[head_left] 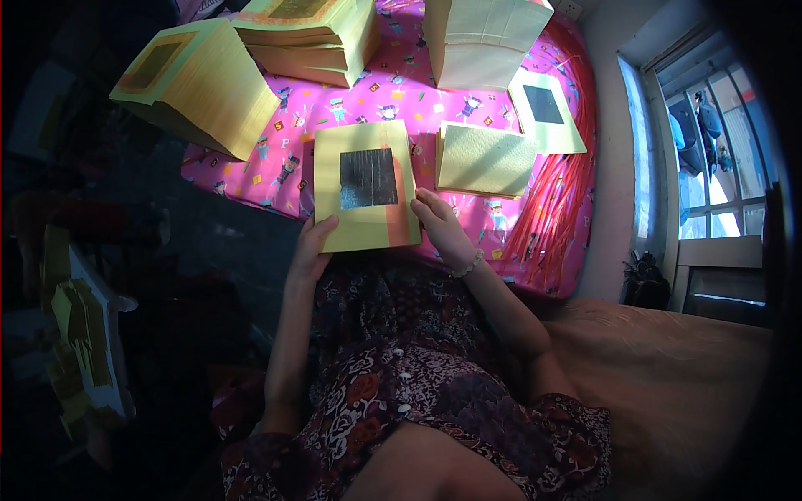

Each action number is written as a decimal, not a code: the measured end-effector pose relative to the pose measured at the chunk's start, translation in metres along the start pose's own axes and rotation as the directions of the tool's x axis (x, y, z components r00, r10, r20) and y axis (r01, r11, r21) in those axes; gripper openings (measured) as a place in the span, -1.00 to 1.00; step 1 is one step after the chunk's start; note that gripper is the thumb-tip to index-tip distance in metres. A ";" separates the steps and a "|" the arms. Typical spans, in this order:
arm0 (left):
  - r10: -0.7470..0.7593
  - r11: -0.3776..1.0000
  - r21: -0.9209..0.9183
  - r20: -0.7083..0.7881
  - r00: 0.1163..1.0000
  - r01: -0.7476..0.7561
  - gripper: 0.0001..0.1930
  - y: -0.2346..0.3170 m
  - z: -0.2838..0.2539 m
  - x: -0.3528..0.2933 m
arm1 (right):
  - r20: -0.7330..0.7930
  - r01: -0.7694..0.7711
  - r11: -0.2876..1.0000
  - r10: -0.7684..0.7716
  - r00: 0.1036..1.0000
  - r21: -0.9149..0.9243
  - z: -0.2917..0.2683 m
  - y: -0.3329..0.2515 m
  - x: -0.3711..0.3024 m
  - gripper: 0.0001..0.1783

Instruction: Folding and tying stacks of yellow joss paper with red string.

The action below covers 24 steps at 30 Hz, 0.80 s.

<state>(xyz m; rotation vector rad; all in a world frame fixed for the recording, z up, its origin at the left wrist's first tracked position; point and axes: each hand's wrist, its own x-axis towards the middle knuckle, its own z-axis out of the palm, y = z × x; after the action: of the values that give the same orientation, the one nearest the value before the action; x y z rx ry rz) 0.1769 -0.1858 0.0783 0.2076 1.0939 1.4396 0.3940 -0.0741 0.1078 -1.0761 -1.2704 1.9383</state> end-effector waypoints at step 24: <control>-0.024 0.987 0.157 -0.028 0.999 0.028 -0.57 0.007 0.019 -0.002 | 0.194 0.194 -0.073 -0.652 0.733 -0.978 -0.066 -0.029 -0.006 -0.60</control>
<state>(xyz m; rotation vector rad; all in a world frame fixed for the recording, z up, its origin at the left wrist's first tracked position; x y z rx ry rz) 0.1862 -0.1771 0.0940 0.2867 1.2285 1.3368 0.4548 -0.0376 0.1219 -1.1738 -2.3816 0.0039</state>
